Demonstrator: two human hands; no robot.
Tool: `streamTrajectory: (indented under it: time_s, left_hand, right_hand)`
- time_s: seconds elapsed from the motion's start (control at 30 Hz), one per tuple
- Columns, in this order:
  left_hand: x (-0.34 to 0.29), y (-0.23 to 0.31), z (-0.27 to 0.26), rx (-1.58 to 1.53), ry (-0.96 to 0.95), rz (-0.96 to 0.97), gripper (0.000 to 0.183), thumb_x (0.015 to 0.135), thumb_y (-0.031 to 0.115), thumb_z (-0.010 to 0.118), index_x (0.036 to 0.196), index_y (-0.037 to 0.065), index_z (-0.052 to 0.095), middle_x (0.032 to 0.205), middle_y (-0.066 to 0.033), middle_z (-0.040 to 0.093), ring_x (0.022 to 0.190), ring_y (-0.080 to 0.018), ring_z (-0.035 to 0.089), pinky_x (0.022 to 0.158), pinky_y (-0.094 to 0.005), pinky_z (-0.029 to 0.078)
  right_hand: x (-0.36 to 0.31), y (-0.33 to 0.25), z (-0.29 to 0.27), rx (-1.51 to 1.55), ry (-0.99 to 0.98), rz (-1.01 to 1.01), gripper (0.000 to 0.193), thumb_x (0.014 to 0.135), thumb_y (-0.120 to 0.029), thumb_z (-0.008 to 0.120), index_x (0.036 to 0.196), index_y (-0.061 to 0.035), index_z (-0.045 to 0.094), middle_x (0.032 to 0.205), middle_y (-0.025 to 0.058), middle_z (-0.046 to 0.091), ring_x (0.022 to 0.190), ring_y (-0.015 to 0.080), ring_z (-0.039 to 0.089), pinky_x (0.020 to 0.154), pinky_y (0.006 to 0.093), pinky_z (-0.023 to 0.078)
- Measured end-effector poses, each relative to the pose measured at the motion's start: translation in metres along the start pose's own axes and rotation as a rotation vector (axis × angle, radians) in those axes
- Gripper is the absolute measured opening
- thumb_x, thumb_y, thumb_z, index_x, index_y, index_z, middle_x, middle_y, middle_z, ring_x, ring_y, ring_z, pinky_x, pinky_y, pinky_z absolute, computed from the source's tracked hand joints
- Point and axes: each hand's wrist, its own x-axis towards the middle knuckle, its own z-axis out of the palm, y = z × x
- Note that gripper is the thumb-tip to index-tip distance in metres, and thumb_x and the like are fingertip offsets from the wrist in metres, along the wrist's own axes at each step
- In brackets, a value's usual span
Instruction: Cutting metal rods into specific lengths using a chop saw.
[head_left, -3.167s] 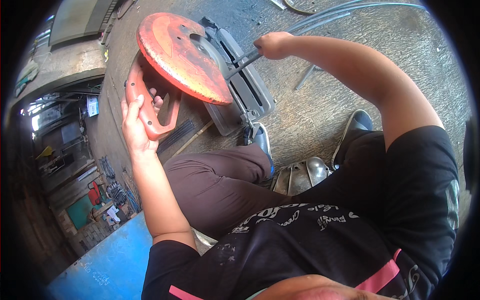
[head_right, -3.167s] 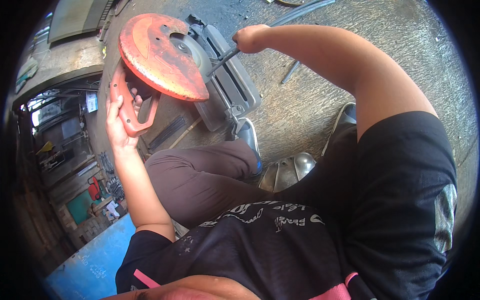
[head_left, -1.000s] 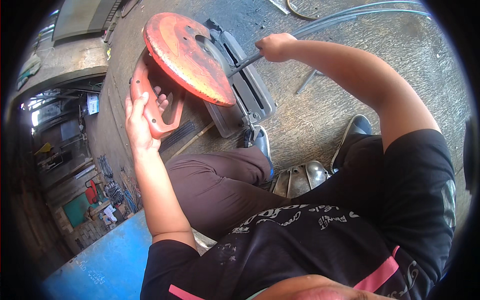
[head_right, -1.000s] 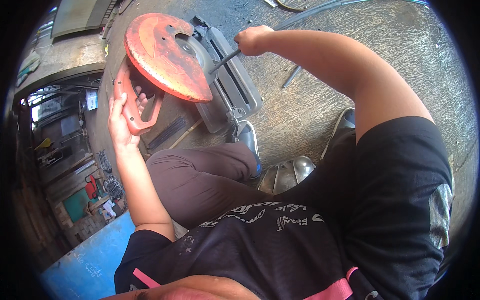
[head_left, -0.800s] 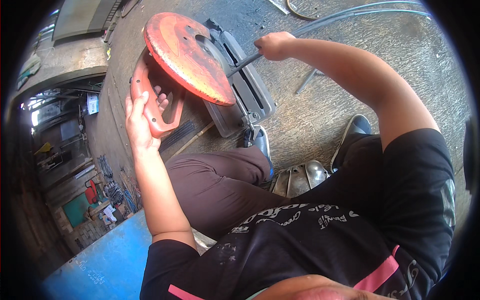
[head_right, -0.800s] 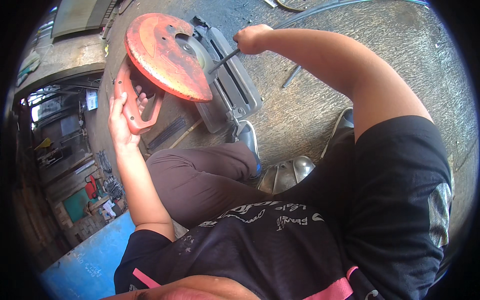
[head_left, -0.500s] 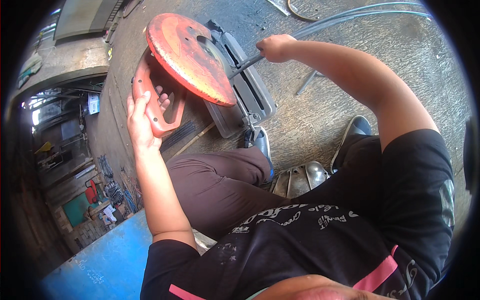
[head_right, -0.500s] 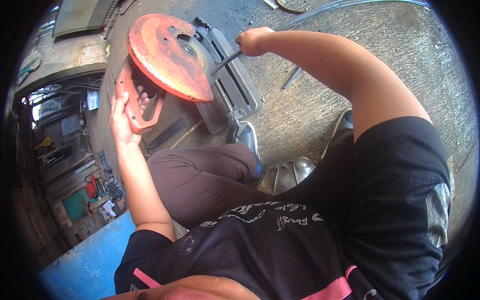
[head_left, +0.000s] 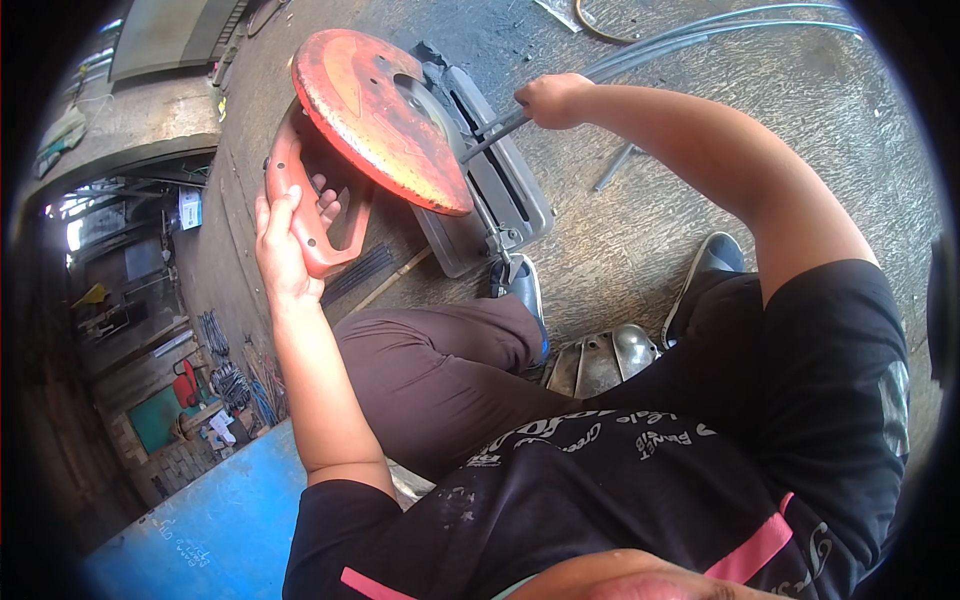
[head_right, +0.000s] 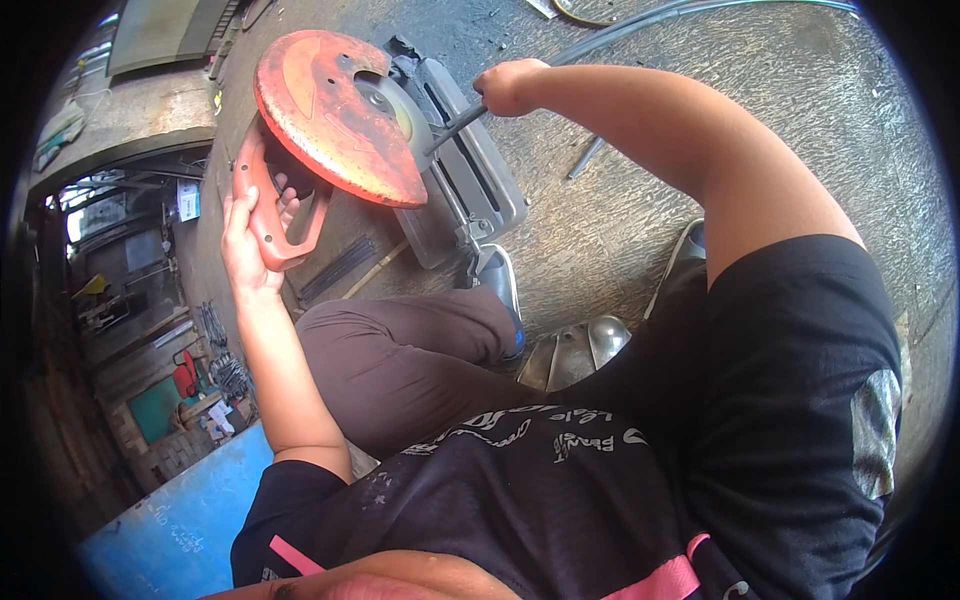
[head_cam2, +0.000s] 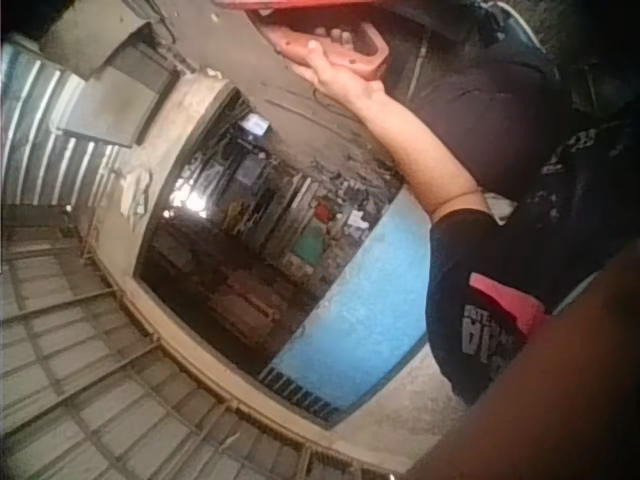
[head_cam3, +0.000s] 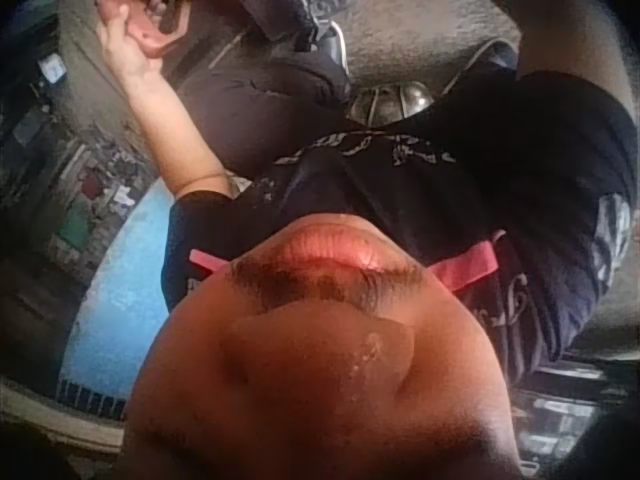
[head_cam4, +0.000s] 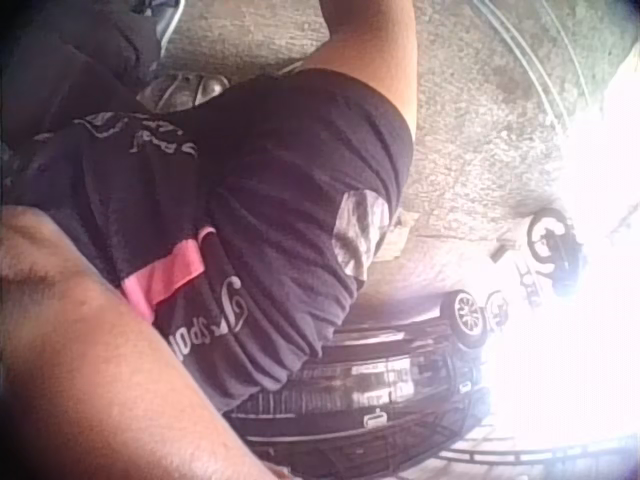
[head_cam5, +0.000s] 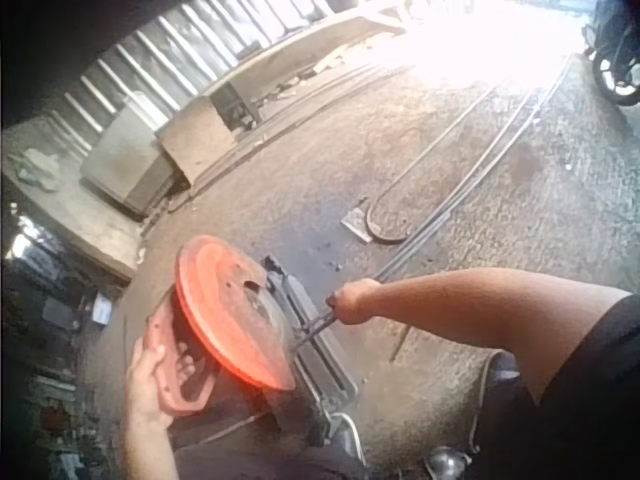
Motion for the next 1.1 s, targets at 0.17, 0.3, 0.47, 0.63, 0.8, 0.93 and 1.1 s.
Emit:
streamTrajectory:
  time_s: [0.17,0.3,0.47,0.63,0.8,0.93,1.1]
  left_hand:
    - [0.0005,0.0000,-0.0006,0.005,0.001,0.001,0.047,0.091,0.018,0.057,0.132,0.001,0.040,0.119,-0.0214,0.056,0.097,-0.0272,0.063,0.086,-0.0390,0.053]
    - [0.0014,-0.0009,-0.0004,-0.010,0.000,0.002,0.050,0.090,0.015,0.056,0.134,0.002,0.037,0.116,-0.0210,0.057,0.094,-0.0257,0.064,0.083,-0.0373,0.055]
    - [0.0009,-0.0002,-0.0006,-0.023,-0.010,0.007,0.051,0.089,0.013,0.056,0.135,0.001,0.036,0.114,-0.0213,0.057,0.093,-0.0252,0.065,0.082,-0.0365,0.056]
    - [0.0009,0.0005,0.0007,-0.008,0.015,-0.003,0.051,0.090,0.013,0.055,0.135,0.000,0.036,0.115,-0.0218,0.057,0.093,-0.0257,0.065,0.082,-0.0368,0.056]
    - [0.0006,0.0004,0.0011,0.003,0.023,-0.006,0.048,0.091,0.017,0.056,0.132,0.000,0.039,0.116,-0.0218,0.057,0.094,-0.0264,0.064,0.084,-0.0378,0.054]
    - [0.0002,0.0011,0.0009,-0.001,0.023,-0.001,0.052,0.090,0.013,0.055,0.136,0.000,0.034,0.117,-0.0225,0.056,0.094,-0.0258,0.065,0.083,-0.0368,0.056]
    - [-0.0001,0.0014,0.0009,-0.001,0.021,-0.009,0.053,0.089,0.013,0.055,0.137,0.000,0.034,0.118,-0.0226,0.056,0.094,-0.0254,0.065,0.083,-0.0366,0.056]
  right_hand:
    - [0.0004,0.0004,0.0029,-0.008,0.005,-0.004,0.033,0.089,-0.020,0.045,0.116,-0.0116,0.063,0.114,0.0124,0.066,0.109,0.0300,0.062,0.091,0.0446,0.048]
    - [0.0001,0.0009,0.0035,-0.003,-0.013,0.007,0.032,0.090,-0.019,0.045,0.116,-0.0114,0.062,0.114,0.0124,0.065,0.109,0.0303,0.061,0.091,0.0445,0.048]
    - [-0.0006,-0.0006,0.0024,-0.002,-0.021,0.002,0.032,0.090,-0.020,0.045,0.116,-0.0117,0.062,0.114,0.0124,0.065,0.109,0.0303,0.061,0.092,0.0443,0.048]
    - [-0.0023,-0.0014,0.0010,-0.006,-0.032,0.010,0.032,0.091,-0.019,0.044,0.117,-0.0117,0.062,0.115,0.0123,0.065,0.110,0.0297,0.061,0.092,0.0442,0.048]
    - [-0.0019,-0.0019,-0.0002,-0.006,-0.041,0.018,0.033,0.091,-0.019,0.044,0.118,-0.0115,0.061,0.117,0.0122,0.064,0.111,0.0289,0.061,0.093,0.0440,0.048]
    - [-0.0015,-0.0020,-0.0013,-0.001,-0.038,0.015,0.033,0.091,-0.019,0.044,0.119,-0.0116,0.060,0.117,0.0122,0.064,0.111,0.0289,0.061,0.093,0.0444,0.047]
    - [-0.0028,-0.0022,-0.0022,-0.011,-0.036,0.010,0.033,0.091,-0.020,0.044,0.119,-0.0119,0.060,0.117,0.0122,0.064,0.111,0.0293,0.061,0.093,0.0445,0.047]
